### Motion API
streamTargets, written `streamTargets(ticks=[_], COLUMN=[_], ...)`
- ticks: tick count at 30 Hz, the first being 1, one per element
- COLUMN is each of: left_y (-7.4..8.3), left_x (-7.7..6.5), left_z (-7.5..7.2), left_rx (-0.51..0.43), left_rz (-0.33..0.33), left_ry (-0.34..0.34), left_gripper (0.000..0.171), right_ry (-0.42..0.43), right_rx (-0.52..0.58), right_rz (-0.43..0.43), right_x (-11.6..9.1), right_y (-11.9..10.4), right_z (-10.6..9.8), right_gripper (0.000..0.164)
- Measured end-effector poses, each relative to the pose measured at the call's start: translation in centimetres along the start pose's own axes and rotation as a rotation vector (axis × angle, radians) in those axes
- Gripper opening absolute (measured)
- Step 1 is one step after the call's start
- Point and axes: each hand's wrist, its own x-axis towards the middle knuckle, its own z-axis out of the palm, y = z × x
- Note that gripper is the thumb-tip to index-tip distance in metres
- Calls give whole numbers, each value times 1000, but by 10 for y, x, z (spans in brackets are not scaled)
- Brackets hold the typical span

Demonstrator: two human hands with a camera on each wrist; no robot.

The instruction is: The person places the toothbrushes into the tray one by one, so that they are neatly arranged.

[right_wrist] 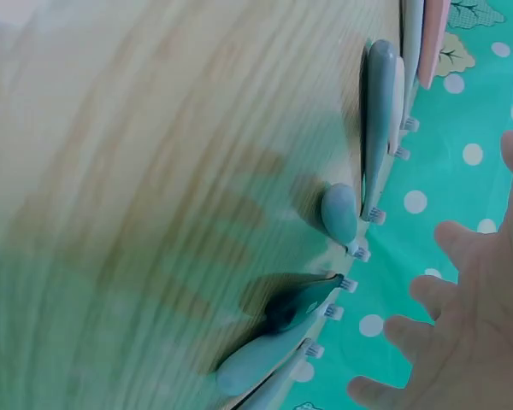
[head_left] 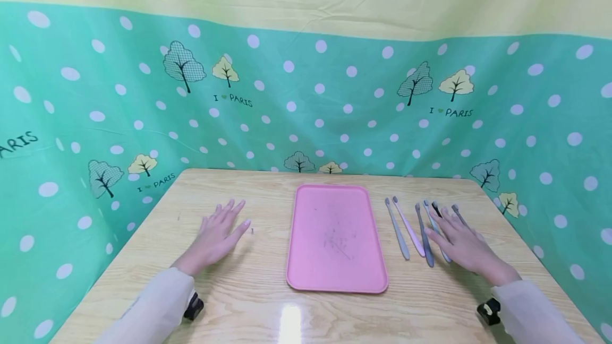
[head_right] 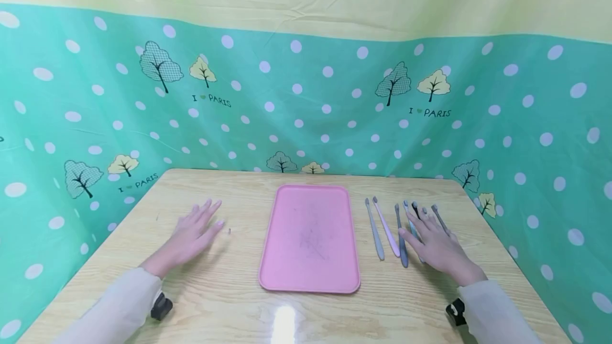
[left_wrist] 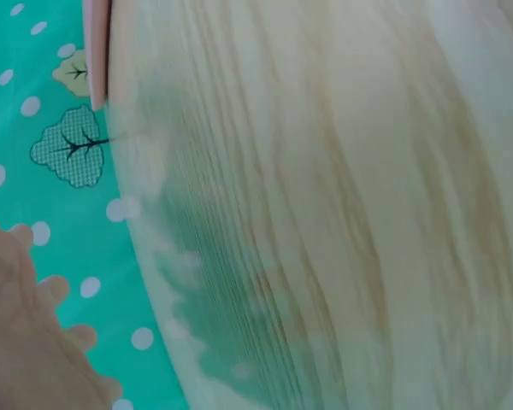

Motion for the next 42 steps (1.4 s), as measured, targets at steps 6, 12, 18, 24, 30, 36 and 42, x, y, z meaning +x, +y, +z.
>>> streamTargets(ticks=[6,12,18,24,30,36,42], left_y=[8,13,21,33,40,47,61], left_x=[2,5,9,15,23,29,30], left_z=[5,10,15,18,26,40,52], left_rx=[-165,-327,-464,-613,-755,-885,-906], left_rz=[-18,10,14,-48,-94,-142,-143], left_ry=[-46,-77,-97,-135,-180,-220,-249], left_gripper=[70,73,68,60,57,58,58], right_ry=[-18,-17,-10,6,17,20,18], right_rx=[52,108,119,142,134,145,163], right_rz=[-3,-26,-35,-60,-71,-101,-108], right_x=[-2,0,2,2,3,4,5], right_y=[-4,-6,-7,-9,-10,-12,-14], right_z=[-1,1,2,3,5,8,9], right_gripper=[70,69,66,63,62,60,62])
